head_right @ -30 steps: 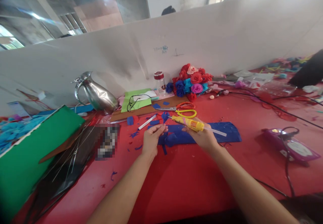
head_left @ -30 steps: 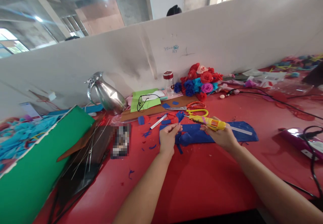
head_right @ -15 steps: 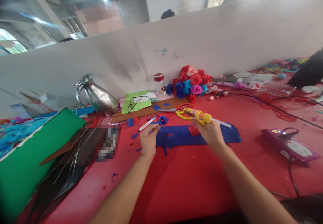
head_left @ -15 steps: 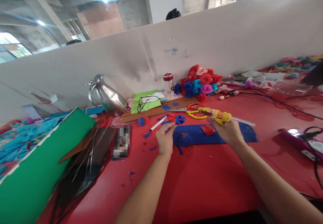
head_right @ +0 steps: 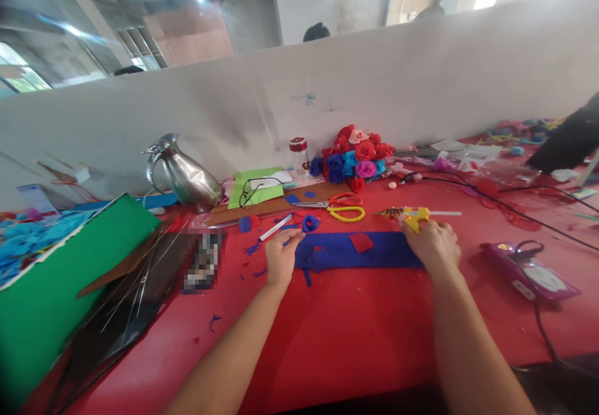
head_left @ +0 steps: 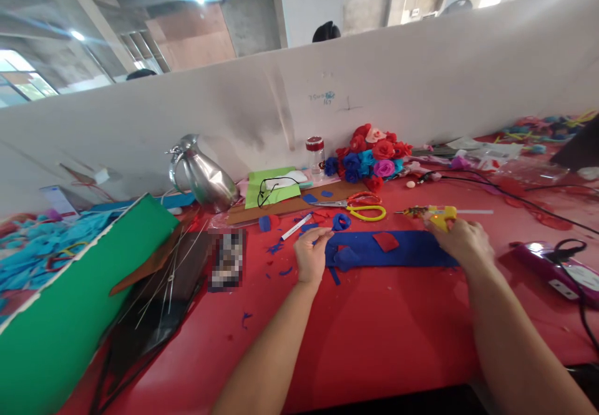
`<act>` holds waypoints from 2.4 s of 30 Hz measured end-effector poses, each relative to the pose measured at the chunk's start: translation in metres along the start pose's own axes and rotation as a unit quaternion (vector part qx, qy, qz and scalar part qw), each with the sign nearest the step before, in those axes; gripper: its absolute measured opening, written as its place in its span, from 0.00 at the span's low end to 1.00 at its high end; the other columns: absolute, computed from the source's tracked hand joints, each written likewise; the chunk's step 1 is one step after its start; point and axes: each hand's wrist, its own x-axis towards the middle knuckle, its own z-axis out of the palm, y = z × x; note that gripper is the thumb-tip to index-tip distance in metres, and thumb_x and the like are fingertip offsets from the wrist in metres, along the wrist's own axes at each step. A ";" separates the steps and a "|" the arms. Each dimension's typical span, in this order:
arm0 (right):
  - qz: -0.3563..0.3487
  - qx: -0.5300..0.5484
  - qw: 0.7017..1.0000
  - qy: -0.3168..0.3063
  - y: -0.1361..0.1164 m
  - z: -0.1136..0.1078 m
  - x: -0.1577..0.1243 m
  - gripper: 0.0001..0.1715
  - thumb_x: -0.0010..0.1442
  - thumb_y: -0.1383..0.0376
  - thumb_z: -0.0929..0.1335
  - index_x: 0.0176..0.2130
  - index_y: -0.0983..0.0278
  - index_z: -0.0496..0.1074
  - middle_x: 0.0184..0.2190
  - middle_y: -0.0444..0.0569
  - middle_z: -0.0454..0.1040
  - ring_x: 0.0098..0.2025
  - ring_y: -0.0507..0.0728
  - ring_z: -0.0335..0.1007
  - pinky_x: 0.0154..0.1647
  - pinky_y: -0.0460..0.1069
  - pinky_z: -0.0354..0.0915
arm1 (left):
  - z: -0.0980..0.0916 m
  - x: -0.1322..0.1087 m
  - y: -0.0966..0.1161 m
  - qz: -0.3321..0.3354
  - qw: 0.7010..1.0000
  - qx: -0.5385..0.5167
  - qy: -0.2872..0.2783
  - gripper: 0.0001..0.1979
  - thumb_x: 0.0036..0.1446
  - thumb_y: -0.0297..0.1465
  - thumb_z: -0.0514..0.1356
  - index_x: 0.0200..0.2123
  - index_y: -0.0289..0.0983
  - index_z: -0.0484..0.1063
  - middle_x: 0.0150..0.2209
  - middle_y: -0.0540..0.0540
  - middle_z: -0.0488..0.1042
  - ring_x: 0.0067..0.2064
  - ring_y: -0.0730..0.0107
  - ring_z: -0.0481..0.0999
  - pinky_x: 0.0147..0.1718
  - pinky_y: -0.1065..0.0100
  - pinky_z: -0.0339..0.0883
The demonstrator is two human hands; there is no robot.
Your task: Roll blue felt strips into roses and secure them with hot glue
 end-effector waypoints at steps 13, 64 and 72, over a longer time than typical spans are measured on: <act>-0.213 0.421 0.818 -0.330 -0.125 -0.033 -0.059 0.19 0.52 0.50 0.68 0.27 0.64 0.76 0.26 0.48 0.77 0.31 0.55 0.72 0.34 0.49 0.67 | -0.004 0.004 0.004 -0.035 0.996 -0.065 -0.049 0.03 0.46 0.30 0.65 0.26 0.40 0.81 0.29 0.45 0.81 0.35 0.62 0.78 0.41 0.61 0.71; -0.186 0.525 0.821 -0.125 -0.112 0.002 -0.058 0.09 0.44 0.66 0.61 0.20 0.61 0.70 0.13 0.40 0.57 0.17 0.50 0.47 0.21 0.48 0.45 | -0.032 0.036 -0.002 -0.195 0.926 -0.154 0.283 0.15 0.39 0.37 0.69 0.28 0.34 0.74 0.26 0.50 0.74 0.31 0.74 0.74 0.36 0.69 0.66; -0.388 0.220 0.869 -0.214 -0.108 0.021 -0.054 0.10 0.48 0.67 0.67 0.32 0.62 0.78 0.31 0.48 0.79 0.34 0.58 0.74 0.36 0.49 0.63 | -0.024 0.025 0.005 -0.102 0.972 -0.057 0.202 0.10 0.47 0.37 0.65 0.27 0.35 0.73 0.26 0.51 0.74 0.31 0.73 0.73 0.35 0.71 0.65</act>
